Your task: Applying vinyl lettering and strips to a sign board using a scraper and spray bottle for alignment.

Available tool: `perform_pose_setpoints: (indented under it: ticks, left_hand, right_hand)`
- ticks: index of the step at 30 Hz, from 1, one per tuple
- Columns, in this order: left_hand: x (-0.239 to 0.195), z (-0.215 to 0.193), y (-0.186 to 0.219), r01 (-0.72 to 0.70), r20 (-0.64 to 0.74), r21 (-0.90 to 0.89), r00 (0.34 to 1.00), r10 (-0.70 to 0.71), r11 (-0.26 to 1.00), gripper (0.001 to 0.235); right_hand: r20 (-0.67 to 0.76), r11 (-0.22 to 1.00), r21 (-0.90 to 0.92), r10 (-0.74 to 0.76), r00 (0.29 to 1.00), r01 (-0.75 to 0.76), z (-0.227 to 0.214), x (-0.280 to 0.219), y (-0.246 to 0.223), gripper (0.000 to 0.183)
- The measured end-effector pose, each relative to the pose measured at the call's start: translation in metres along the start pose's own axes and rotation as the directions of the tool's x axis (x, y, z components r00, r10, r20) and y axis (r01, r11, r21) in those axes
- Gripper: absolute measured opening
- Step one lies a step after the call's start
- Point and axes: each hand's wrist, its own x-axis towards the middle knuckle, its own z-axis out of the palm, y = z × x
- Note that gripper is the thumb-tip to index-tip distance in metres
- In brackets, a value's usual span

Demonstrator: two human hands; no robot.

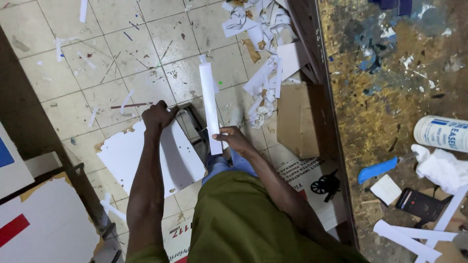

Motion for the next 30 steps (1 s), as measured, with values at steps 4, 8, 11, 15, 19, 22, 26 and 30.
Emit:
perform_pose_setpoints:
  ticks: [4,8,11,15,19,22,26,30]
  left_hand:
    - [0.014,0.007,0.035,0.067,-0.059,0.004,0.996,-0.067,0.998,0.07]
    - [0.013,-0.037,0.115,-0.016,0.008,0.021,1.0,0.016,1.0,0.061]
    - [0.067,-0.047,0.152,-0.082,-0.085,0.037,0.993,0.085,0.996,0.056]
    - [0.14,-0.092,0.218,-0.142,-0.165,0.033,0.975,0.146,0.989,0.055]
    - [0.244,-0.125,0.281,-0.189,-0.212,0.041,0.958,0.193,0.981,0.076]
    - [0.322,-0.144,0.298,-0.335,-0.318,-0.04,0.897,0.306,0.941,0.072]
    - [0.361,-0.175,0.309,-0.526,-0.33,-0.146,0.825,0.46,0.838,0.058]
    - [0.344,-0.207,0.32,-0.768,-0.543,-0.42,0.64,0.543,0.484,0.033]
  right_hand:
    - [0.1,0.999,-0.023,0.029,0.995,-0.027,-0.037,0.028,-0.009,0.027]
    - [0.086,0.998,-0.045,0.052,0.995,-0.048,-0.079,0.058,-0.02,0.02]
    - [0.057,0.996,-0.079,0.038,0.998,-0.033,-0.116,0.074,-0.048,0.018]
    - [0.052,0.999,-0.033,-0.027,0.998,0.028,-0.125,0.09,-0.107,0.022]
    - [-0.012,0.998,-0.044,-0.038,0.999,0.037,-0.132,0.109,-0.141,0.03]
    - [-0.131,0.987,-0.148,0.043,0.99,-0.063,-0.144,0.146,-0.131,0.04]
    - [-0.281,0.993,-0.077,0.062,0.958,-0.087,-0.14,0.176,-0.126,0.052]
    - [-0.341,0.996,-0.086,-0.066,0.938,0.039,-0.121,0.202,-0.13,0.038]
